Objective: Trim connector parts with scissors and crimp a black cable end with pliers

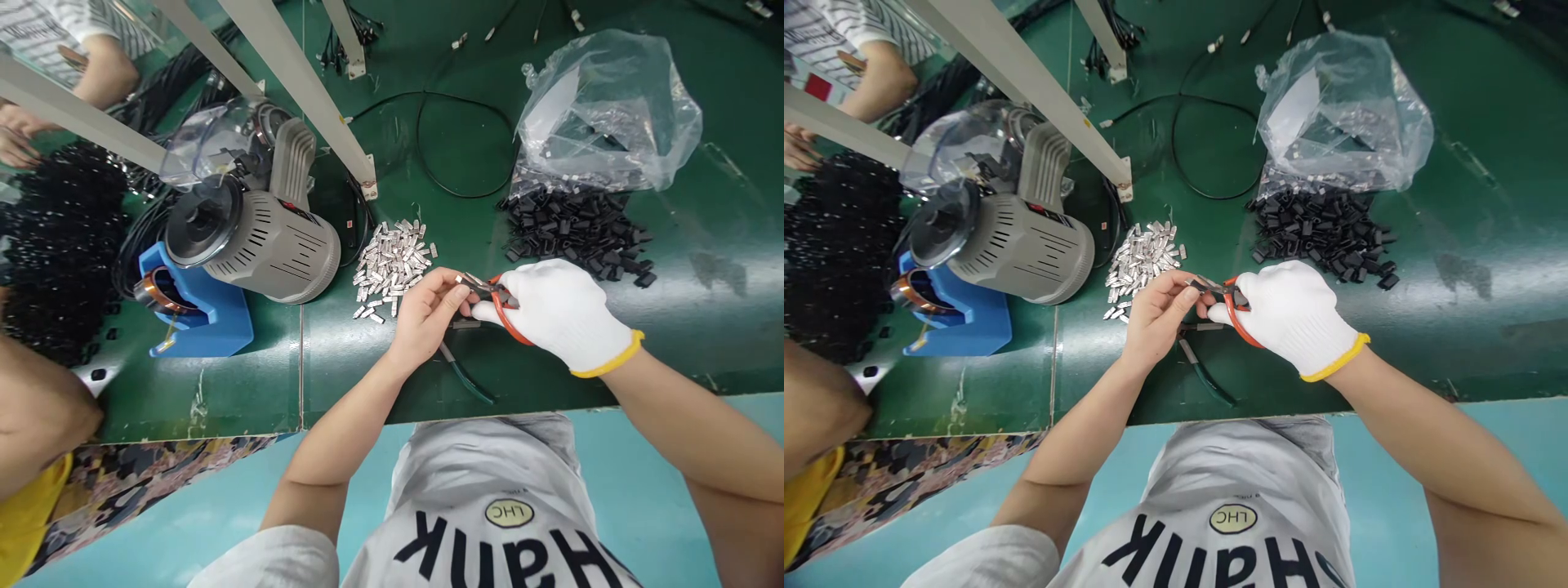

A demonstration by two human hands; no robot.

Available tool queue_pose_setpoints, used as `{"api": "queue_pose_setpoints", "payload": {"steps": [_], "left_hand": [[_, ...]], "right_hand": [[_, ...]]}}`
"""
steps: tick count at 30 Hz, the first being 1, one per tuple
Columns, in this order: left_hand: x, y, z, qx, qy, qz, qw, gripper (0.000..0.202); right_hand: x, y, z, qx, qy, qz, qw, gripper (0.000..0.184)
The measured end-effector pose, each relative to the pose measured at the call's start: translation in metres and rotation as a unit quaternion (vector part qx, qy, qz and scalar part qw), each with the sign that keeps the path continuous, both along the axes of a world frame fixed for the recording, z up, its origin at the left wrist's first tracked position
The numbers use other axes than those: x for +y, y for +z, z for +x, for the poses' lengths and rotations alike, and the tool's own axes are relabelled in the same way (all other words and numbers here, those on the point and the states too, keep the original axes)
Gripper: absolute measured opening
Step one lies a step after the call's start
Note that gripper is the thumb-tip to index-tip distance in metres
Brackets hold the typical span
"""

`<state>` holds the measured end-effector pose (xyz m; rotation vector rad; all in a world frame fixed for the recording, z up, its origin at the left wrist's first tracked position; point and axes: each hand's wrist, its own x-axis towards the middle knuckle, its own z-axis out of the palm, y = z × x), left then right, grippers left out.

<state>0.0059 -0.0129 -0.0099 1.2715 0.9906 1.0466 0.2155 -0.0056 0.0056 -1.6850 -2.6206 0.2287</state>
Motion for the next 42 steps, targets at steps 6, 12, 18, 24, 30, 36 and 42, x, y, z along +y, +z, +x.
{"api": "queue_pose_setpoints", "payload": {"steps": [6,12,18,24,30,36,42], "left_hand": [[0.001,-0.002,-0.001,0.015,-0.008,-0.013,1.000,0.026],[0.000,-0.003,0.001,0.025,-0.005,-0.002,1.000,0.024],[-0.001,-0.002,0.002,0.031,-0.011,-0.013,0.999,0.024],[0.000,0.005,-0.003,0.068,-0.037,-0.005,0.997,0.024],[0.002,0.005,-0.008,0.079,-0.061,0.003,0.995,0.026],[0.004,0.002,-0.010,0.045,-0.073,-0.010,0.996,0.028],[0.006,0.001,-0.009,0.058,-0.089,-0.011,0.994,0.030]], "right_hand": [[-0.001,-0.001,0.005,-0.038,0.030,0.059,0.997,0.055],[-0.005,-0.001,0.005,-0.048,0.036,0.041,0.997,0.056],[-0.010,-0.001,0.003,-0.044,-0.002,-0.006,0.999,0.061],[-0.002,0.010,0.004,0.002,0.026,-0.102,0.994,0.065],[0.009,0.019,0.008,0.076,0.006,-0.248,0.966,0.066],[0.005,0.013,0.006,0.067,0.012,-0.199,0.978,0.067],[0.000,0.001,0.001,-0.017,0.008,0.043,0.999,0.058]]}}
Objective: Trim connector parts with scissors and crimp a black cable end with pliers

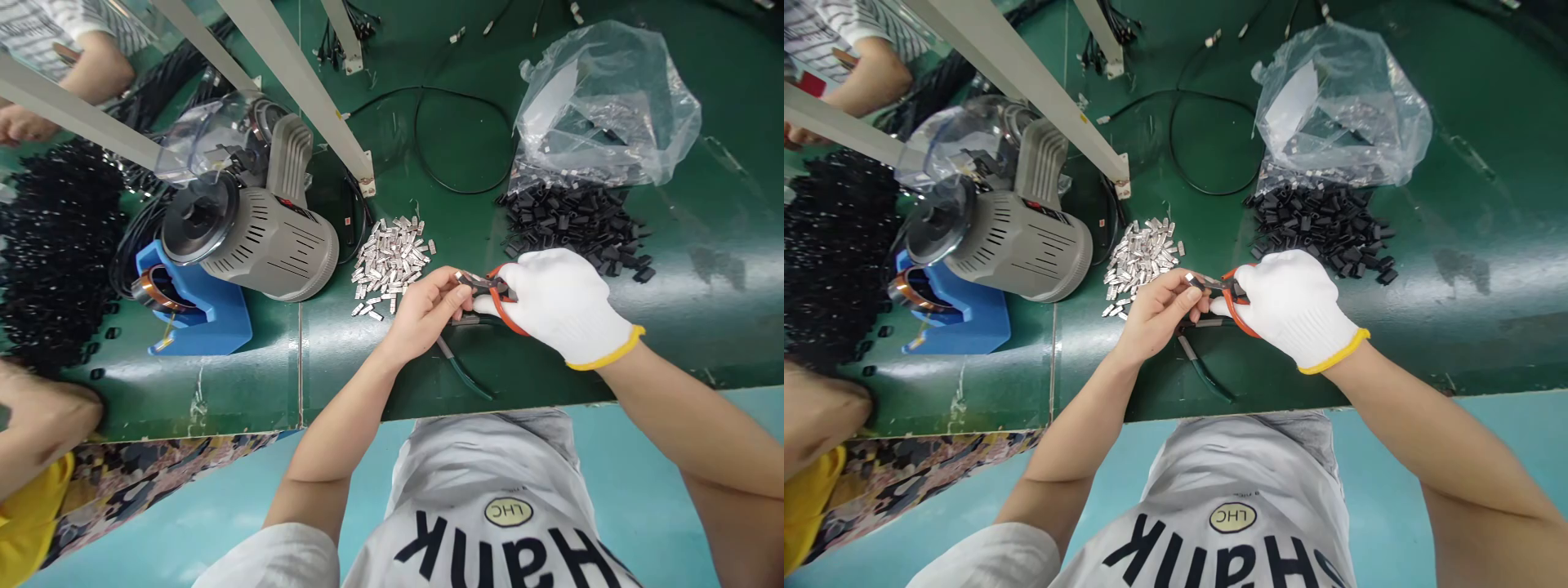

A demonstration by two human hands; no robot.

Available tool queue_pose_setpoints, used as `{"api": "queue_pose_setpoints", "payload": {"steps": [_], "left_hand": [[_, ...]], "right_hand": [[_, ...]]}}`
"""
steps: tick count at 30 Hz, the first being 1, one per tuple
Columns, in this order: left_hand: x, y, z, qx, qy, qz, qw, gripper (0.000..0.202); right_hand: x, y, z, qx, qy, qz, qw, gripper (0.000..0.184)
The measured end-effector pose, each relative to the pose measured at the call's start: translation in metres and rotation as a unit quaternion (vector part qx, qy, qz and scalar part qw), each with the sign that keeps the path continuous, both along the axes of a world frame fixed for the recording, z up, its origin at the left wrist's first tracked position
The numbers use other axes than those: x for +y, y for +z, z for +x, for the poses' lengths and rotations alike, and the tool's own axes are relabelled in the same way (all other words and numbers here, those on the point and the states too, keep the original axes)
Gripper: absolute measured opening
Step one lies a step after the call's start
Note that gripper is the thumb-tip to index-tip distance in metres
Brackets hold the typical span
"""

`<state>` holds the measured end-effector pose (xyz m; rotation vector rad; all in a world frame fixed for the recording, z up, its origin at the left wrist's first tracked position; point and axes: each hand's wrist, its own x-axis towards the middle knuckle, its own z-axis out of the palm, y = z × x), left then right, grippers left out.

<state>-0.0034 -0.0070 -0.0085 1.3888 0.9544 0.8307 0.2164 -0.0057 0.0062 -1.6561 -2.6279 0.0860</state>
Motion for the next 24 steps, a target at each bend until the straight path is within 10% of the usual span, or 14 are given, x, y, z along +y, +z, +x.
{"api": "queue_pose_setpoints", "payload": {"steps": [8,24], "left_hand": [[0.000,0.003,0.001,0.006,-0.035,-0.027,0.999,0.034],[0.001,-0.003,0.002,-0.061,-0.040,-0.050,0.996,0.032]], "right_hand": [[-0.002,0.004,0.003,-0.032,0.045,0.024,0.998,0.040],[-0.004,0.001,0.004,0.013,0.001,-0.087,0.996,0.065]]}}
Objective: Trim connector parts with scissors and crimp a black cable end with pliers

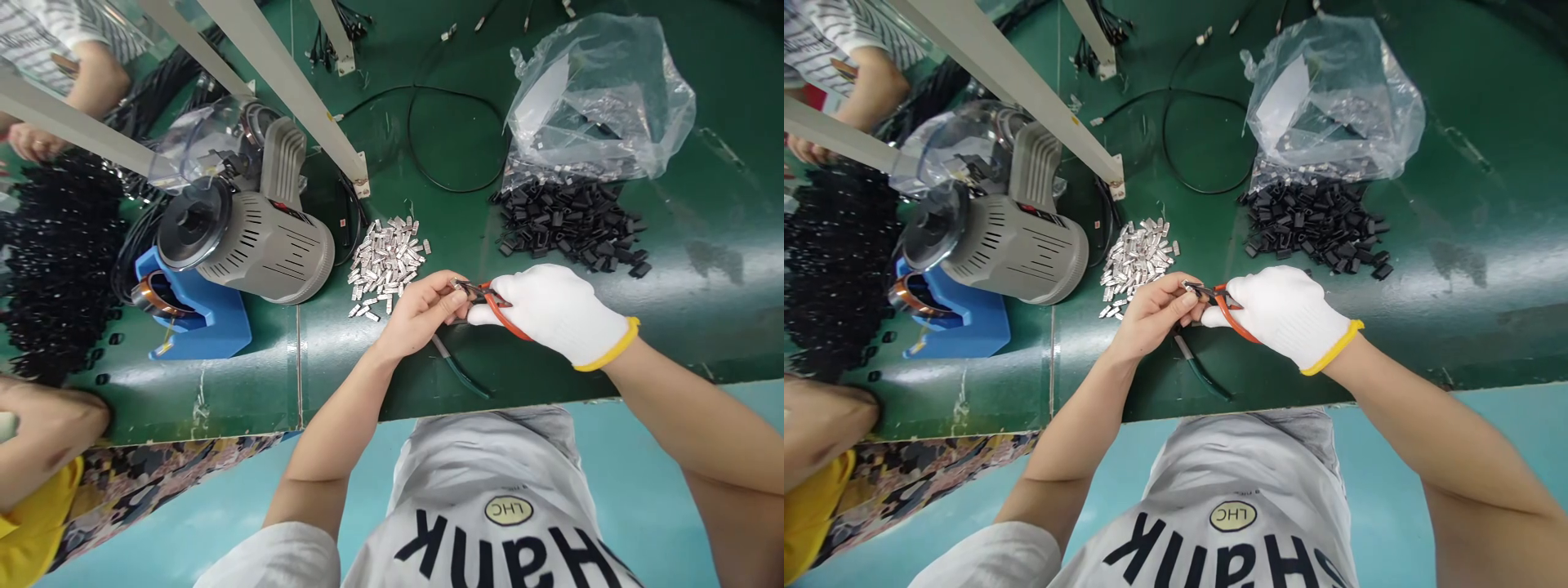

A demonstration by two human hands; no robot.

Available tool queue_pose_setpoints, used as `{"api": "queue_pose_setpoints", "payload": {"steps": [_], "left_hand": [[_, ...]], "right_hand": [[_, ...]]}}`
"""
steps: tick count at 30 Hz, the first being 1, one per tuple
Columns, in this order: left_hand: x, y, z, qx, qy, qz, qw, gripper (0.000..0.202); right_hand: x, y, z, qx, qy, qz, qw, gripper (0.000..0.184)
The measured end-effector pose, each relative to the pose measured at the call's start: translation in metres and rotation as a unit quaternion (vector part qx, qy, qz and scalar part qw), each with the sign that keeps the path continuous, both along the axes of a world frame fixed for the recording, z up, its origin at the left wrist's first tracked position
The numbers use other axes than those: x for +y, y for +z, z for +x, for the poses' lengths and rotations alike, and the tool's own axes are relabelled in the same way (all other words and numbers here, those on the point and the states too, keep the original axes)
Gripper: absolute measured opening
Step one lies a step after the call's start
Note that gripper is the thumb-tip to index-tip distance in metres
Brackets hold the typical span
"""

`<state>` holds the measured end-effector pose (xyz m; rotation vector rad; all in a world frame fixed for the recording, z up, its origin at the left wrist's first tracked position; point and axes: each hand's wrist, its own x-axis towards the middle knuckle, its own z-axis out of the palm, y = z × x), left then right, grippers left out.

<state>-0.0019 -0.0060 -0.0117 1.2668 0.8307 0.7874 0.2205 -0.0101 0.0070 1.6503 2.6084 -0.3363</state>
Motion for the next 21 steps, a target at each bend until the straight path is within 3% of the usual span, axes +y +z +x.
{"api": "queue_pose_setpoints", "payload": {"steps": [4,7,10,12,15,17,21], "left_hand": [[-0.001,0.001,0.000,-0.035,0.008,-0.011,0.999,0.028],[-0.002,0.002,0.001,-0.037,0.017,-0.016,0.999,0.029],[-0.003,0.003,0.002,-0.033,0.023,-0.014,0.999,0.029],[-0.003,0.002,0.004,-0.026,0.049,-0.005,0.998,0.028],[-0.004,0.003,0.007,-0.011,0.117,0.030,0.993,0.032],[-0.004,0.005,0.007,-0.004,0.145,0.051,0.988,0.032],[-0.004,0.008,0.006,0.003,0.144,0.037,0.989,0.028]], "right_hand": [[0.009,0.011,0.002,0.100,0.001,-0.155,0.983,0.066],[0.012,0.019,0.004,0.186,-0.034,-0.293,0.937,0.061],[0.012,0.021,0.003,0.222,-0.047,-0.346,0.910,0.057],[0.011,0.019,0.002,0.183,-0.042,-0.295,0.937,0.059],[0.009,0.010,0.000,0.079,-0.026,-0.125,0.989,0.064],[0.006,0.003,-0.001,0.035,-0.023,-0.035,0.999,0.066],[0.001,-0.008,-0.001,-0.001,-0.030,0.053,0.998,0.066]]}}
